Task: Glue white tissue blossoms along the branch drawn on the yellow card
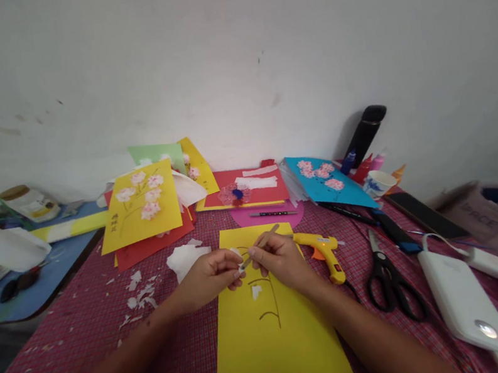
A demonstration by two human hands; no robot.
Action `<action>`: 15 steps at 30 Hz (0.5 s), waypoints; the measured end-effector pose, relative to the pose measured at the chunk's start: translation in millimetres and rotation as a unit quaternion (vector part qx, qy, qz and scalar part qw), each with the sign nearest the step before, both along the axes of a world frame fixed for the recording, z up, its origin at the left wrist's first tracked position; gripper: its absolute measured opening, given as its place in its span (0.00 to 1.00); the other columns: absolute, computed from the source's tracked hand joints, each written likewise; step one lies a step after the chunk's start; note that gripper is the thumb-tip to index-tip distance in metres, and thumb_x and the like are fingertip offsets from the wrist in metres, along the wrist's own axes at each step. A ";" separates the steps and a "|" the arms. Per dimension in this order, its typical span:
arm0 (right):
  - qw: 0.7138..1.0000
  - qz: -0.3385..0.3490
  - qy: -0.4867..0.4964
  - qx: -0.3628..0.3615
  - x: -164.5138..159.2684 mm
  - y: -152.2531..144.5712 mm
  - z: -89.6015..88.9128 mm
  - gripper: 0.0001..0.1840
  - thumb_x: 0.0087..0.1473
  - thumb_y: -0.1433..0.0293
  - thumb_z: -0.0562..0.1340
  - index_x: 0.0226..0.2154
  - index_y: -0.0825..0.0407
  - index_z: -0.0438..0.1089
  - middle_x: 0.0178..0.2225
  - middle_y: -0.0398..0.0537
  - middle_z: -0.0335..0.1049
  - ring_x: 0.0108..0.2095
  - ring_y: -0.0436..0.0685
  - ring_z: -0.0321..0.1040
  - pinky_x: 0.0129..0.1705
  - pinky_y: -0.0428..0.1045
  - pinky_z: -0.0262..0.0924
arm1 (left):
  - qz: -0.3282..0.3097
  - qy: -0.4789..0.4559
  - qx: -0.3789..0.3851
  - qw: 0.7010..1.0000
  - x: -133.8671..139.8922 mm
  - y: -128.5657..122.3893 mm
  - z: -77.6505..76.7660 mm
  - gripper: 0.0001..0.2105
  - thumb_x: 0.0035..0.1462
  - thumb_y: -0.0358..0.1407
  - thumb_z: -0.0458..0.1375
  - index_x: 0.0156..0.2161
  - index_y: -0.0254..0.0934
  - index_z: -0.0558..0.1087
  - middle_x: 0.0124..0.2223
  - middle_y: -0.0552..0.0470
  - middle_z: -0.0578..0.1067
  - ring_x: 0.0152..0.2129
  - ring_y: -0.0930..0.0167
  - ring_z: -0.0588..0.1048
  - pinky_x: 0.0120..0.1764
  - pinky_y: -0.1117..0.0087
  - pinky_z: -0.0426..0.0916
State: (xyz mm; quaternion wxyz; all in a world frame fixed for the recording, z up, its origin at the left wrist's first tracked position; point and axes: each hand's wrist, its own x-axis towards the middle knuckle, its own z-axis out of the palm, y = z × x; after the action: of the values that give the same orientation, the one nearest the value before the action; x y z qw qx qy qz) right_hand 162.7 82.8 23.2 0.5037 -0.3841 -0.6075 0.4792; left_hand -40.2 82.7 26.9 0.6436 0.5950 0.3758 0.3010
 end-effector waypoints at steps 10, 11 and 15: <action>0.999 -0.021 -0.002 -0.039 -1.0 -0.3 2.3 0.12 0.57 0.60 0.63 0.31 0.52 0.67 0.20 0.40 0.68 0.16 0.47 0.62 0.19 0.44 0.57 | -0.006 0.007 0.038 0.999 -1.5 -0.6 -5.6 0.10 0.55 0.36 0.60 0.42 0.35 0.70 0.30 0.53 0.75 0.25 0.74 0.74 0.30 0.73 0.67; 0.999 -0.021 -0.002 -0.040 -1.4 -0.3 2.7 0.13 0.57 0.60 0.63 0.30 0.52 0.67 0.20 0.40 0.68 0.16 0.47 0.62 0.19 0.44 0.57 | -0.008 0.003 0.034 0.999 -1.3 -1.0 -3.9 0.10 0.55 0.36 0.60 0.42 0.35 0.70 0.29 0.54 0.74 0.25 0.74 0.73 0.30 0.73 0.67; 0.999 -0.024 0.002 -0.048 -1.9 -0.2 2.9 0.13 0.57 0.60 0.63 0.30 0.53 0.67 0.20 0.41 0.69 0.16 0.47 0.63 0.18 0.44 0.57 | -0.010 -0.001 0.023 1.000 -1.2 -2.3 0.7 0.12 0.54 0.37 0.61 0.42 0.34 0.70 0.28 0.55 0.74 0.23 0.76 0.72 0.30 0.73 0.67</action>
State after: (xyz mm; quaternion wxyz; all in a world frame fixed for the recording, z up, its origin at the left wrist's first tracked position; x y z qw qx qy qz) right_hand 160.8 82.5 26.1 0.4977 -0.4211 -0.5734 0.4962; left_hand -41.4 80.4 27.6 0.6328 0.6133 0.3624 0.3034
